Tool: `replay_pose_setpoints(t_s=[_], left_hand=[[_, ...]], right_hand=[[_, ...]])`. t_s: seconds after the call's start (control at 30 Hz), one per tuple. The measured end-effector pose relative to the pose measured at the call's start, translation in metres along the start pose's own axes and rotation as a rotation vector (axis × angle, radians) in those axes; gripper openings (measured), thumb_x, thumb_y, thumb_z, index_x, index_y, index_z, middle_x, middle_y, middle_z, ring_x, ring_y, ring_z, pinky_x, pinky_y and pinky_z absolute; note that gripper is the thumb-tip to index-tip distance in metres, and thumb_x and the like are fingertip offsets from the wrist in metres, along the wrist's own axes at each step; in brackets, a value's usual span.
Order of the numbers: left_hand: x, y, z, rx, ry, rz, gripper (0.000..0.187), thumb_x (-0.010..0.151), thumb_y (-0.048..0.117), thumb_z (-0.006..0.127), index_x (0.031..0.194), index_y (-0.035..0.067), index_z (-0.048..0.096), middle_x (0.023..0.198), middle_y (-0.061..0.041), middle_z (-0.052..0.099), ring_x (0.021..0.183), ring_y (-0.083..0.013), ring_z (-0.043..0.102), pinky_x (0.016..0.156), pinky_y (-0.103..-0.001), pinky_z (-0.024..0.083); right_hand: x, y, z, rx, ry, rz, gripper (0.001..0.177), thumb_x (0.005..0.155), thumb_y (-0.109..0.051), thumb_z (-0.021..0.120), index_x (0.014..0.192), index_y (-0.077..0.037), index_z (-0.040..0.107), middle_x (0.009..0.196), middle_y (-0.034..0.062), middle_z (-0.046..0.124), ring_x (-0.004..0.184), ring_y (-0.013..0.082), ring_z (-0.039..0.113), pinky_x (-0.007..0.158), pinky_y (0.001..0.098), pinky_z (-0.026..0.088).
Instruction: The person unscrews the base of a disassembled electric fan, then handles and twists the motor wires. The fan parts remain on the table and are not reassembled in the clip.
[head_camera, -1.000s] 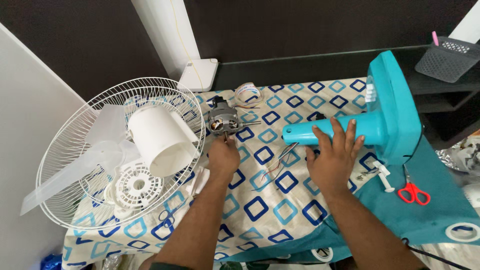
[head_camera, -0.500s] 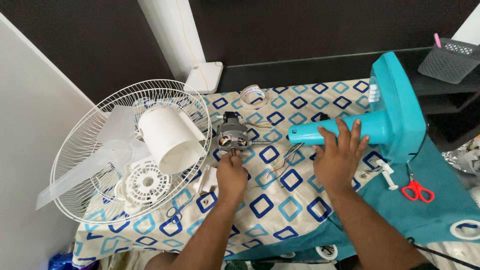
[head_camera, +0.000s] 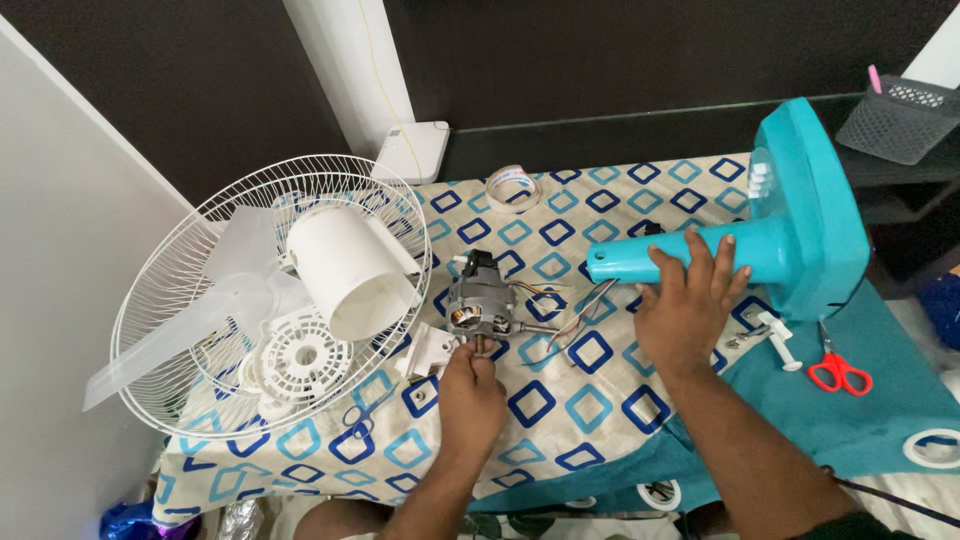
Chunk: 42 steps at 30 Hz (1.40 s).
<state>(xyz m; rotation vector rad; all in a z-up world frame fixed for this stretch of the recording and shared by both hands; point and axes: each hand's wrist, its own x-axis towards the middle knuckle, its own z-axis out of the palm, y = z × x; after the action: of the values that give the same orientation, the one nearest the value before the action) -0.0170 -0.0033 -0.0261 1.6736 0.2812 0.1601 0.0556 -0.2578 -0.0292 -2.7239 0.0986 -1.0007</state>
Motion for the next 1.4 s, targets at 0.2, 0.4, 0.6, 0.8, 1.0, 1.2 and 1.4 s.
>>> replay_pose_setpoints(t_s=[0.2, 0.4, 0.6, 0.8, 1.0, 1.2, 1.4], left_hand=[[-0.003, -0.003, -0.014, -0.14, -0.094, -0.059, 0.031, 0.102, 0.015, 0.044, 0.123, 0.001, 0.062, 0.077, -0.004, 0.061, 0.052, -0.0129, 0.06, 0.049, -0.029, 0.051], [-0.009, -0.001, -0.023, -0.158, -0.189, -0.077, 0.034, 0.1, 0.016, 0.049, 0.129, 0.0, 0.058, 0.086, -0.007, 0.066, 0.058, -0.0138, 0.066, 0.052, -0.029, 0.054], [-0.027, 0.004, -0.026, -0.059, -0.138, -0.056, 0.051, 0.094, 0.016, 0.066, 0.141, 0.002, 0.05, 0.096, -0.015, 0.066, 0.062, -0.0134, 0.068, 0.054, -0.027, 0.055], [-0.054, 0.011, -0.035, 0.169, 0.056, 0.247, 0.054, 0.087, 0.011, 0.073, 0.135, -0.001, 0.052, 0.117, -0.013, 0.06, 0.064, -0.0159, 0.066, 0.056, -0.028, 0.054], [-0.062, 0.02, -0.039, 0.3, 0.078, 0.51, 0.032, 0.088, 0.012, 0.074, 0.117, 0.003, 0.064, 0.112, -0.013, 0.064, 0.077, -0.0231, 0.065, 0.066, -0.035, 0.054], [-0.043, 0.044, -0.025, 0.605, 0.082, 0.991, 0.022, 0.083, 0.015, 0.076, 0.104, 0.009, 0.071, 0.106, -0.009, 0.068, 0.098, -0.0313, 0.063, 0.086, -0.045, 0.049], [-0.002, 0.066, 0.006, 0.795, 0.036, 1.08, 0.023, 0.081, 0.015, 0.07, 0.103, 0.009, 0.072, 0.11, -0.007, 0.068, 0.103, -0.032, 0.066, 0.091, -0.047, 0.048]], right_hand=[[0.0, 0.002, 0.002, -0.007, -0.015, -0.024, 0.058, 0.081, -0.014, 0.083, 0.137, -0.013, 0.064, 0.159, 0.0169, 0.039, 0.16, 0.0453, 0.013, 0.124, 0.0716, 0.005], [-0.001, 0.0, -0.003, 0.057, 0.067, -0.079, 0.056, 0.076, -0.01, 0.075, 0.131, -0.009, 0.066, 0.155, 0.02, 0.041, 0.157, 0.048, 0.019, 0.122, 0.0744, 0.007], [-0.006, -0.007, -0.008, 0.276, -0.001, -0.482, 0.025, 0.087, -0.014, 0.071, 0.112, -0.011, 0.072, 0.128, 0.0062, 0.064, 0.141, 0.027, 0.045, 0.124, 0.0513, 0.031], [0.002, -0.026, -0.016, 0.142, -0.141, -0.705, 0.031, 0.08, -0.018, 0.073, 0.111, -0.017, 0.077, 0.121, 0.0038, 0.072, 0.125, 0.0284, 0.053, 0.104, 0.0508, 0.038], [-0.008, -0.04, -0.022, 0.24, -0.34, -0.56, 0.027, 0.082, -0.018, 0.076, 0.108, -0.02, 0.081, 0.103, 0.0009, 0.073, 0.114, 0.0214, 0.06, 0.101, 0.0449, 0.044], [-0.017, -0.038, -0.026, 0.523, -0.092, -0.375, 0.015, 0.086, -0.011, 0.074, 0.1, -0.01, 0.077, 0.093, 0.009, 0.075, 0.089, 0.0287, 0.069, 0.084, 0.0414, 0.054], [-0.016, -0.037, -0.024, 0.498, -0.163, -0.088, 0.025, 0.09, -0.012, 0.071, 0.114, -0.005, 0.071, 0.083, 0.0112, 0.075, 0.073, 0.0292, 0.071, 0.067, 0.0409, 0.055]])
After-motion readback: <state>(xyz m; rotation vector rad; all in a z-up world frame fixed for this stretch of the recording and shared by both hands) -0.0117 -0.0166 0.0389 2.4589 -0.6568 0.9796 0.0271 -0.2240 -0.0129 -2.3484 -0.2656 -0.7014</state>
